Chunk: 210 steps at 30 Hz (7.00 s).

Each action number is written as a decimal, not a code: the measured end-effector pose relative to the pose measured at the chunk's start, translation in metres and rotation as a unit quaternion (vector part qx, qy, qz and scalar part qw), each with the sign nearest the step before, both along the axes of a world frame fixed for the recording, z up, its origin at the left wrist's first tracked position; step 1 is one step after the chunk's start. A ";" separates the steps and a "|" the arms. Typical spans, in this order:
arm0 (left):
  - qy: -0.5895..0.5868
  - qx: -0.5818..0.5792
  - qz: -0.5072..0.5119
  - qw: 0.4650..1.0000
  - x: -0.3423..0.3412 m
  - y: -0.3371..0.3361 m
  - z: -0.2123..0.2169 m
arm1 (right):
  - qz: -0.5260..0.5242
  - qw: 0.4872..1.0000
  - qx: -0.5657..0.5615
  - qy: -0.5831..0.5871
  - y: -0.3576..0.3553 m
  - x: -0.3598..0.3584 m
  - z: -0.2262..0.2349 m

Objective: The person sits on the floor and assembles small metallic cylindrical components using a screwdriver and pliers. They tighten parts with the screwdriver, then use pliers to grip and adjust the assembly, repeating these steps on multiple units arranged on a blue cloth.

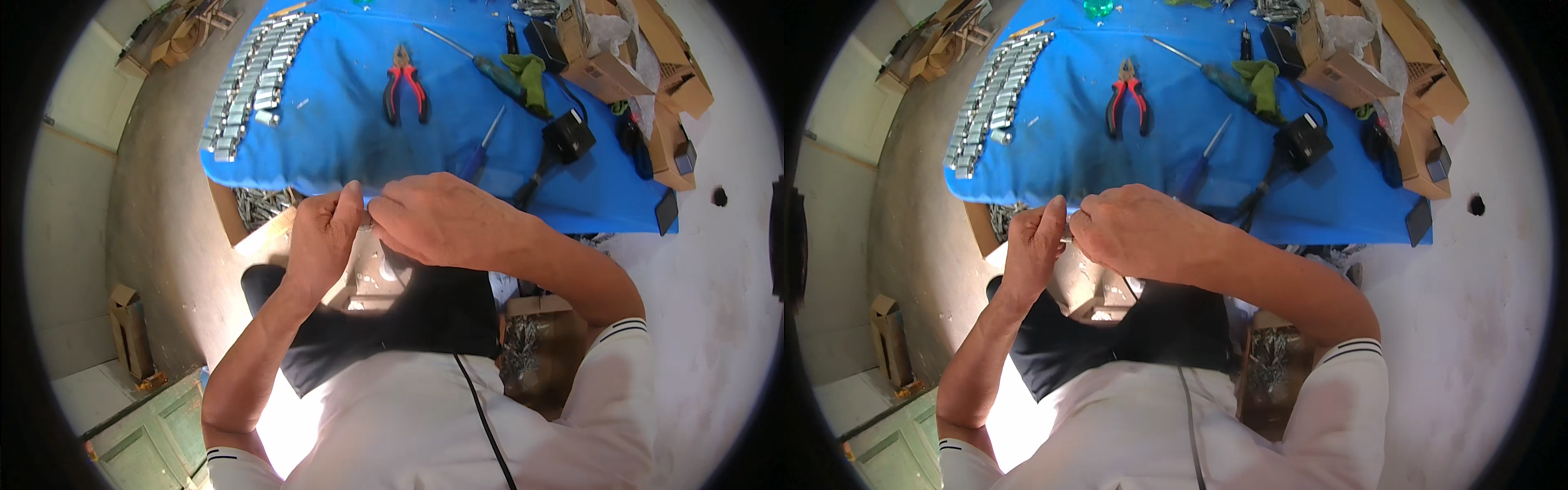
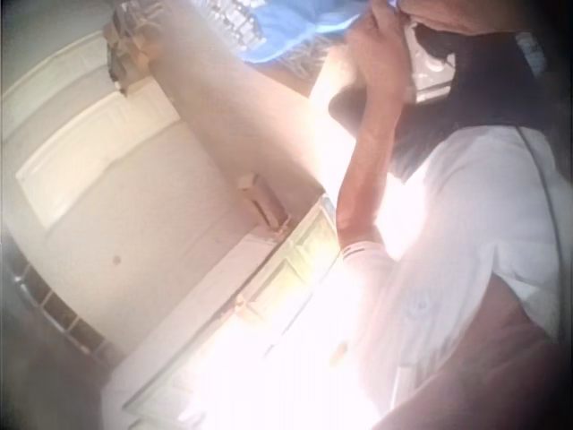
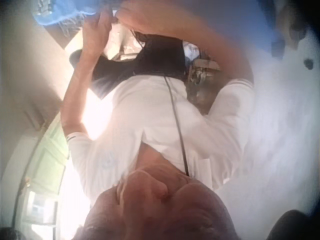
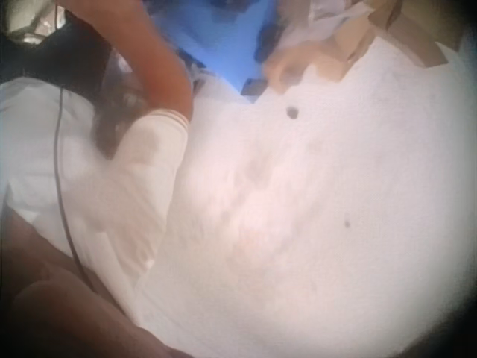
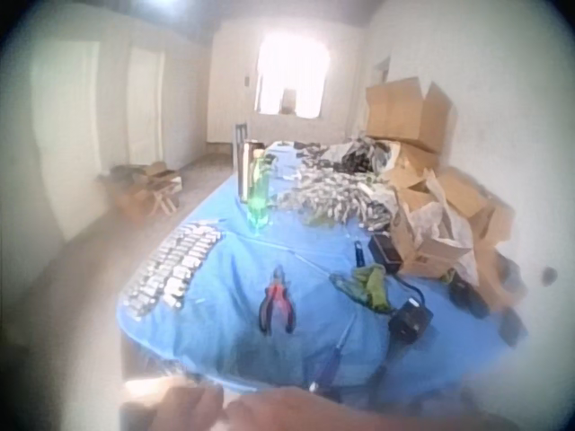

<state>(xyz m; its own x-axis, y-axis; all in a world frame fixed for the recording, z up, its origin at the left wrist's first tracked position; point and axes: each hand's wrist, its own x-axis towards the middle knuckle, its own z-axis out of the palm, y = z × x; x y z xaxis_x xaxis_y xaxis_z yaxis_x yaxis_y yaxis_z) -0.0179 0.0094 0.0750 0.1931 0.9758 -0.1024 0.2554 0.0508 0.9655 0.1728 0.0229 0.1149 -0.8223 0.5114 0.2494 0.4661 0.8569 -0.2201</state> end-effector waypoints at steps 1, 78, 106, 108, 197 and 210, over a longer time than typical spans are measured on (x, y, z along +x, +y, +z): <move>-0.006 -0.049 -0.002 0.999 0.001 0.015 -0.004 | -0.011 1.000 -0.002 -0.011 0.010 0.001 0.001; -0.359 -0.356 0.210 0.837 0.061 0.039 -0.053 | -0.479 0.869 0.126 0.007 0.135 0.125 -0.070; -0.455 -0.332 0.139 0.814 0.051 0.028 -0.074 | -0.500 0.865 0.031 -0.008 0.140 0.114 -0.082; -0.466 -0.330 0.138 0.809 0.051 0.027 -0.071 | -0.494 0.865 0.085 0.013 0.137 0.114 -0.085; -0.522 -0.398 0.183 0.732 0.040 0.009 -0.085 | -0.524 0.851 0.035 -0.006 0.130 0.086 -0.088; -0.541 -0.383 0.162 0.731 0.040 0.008 -0.090 | -0.512 0.857 -0.003 0.060 0.107 0.080 -0.072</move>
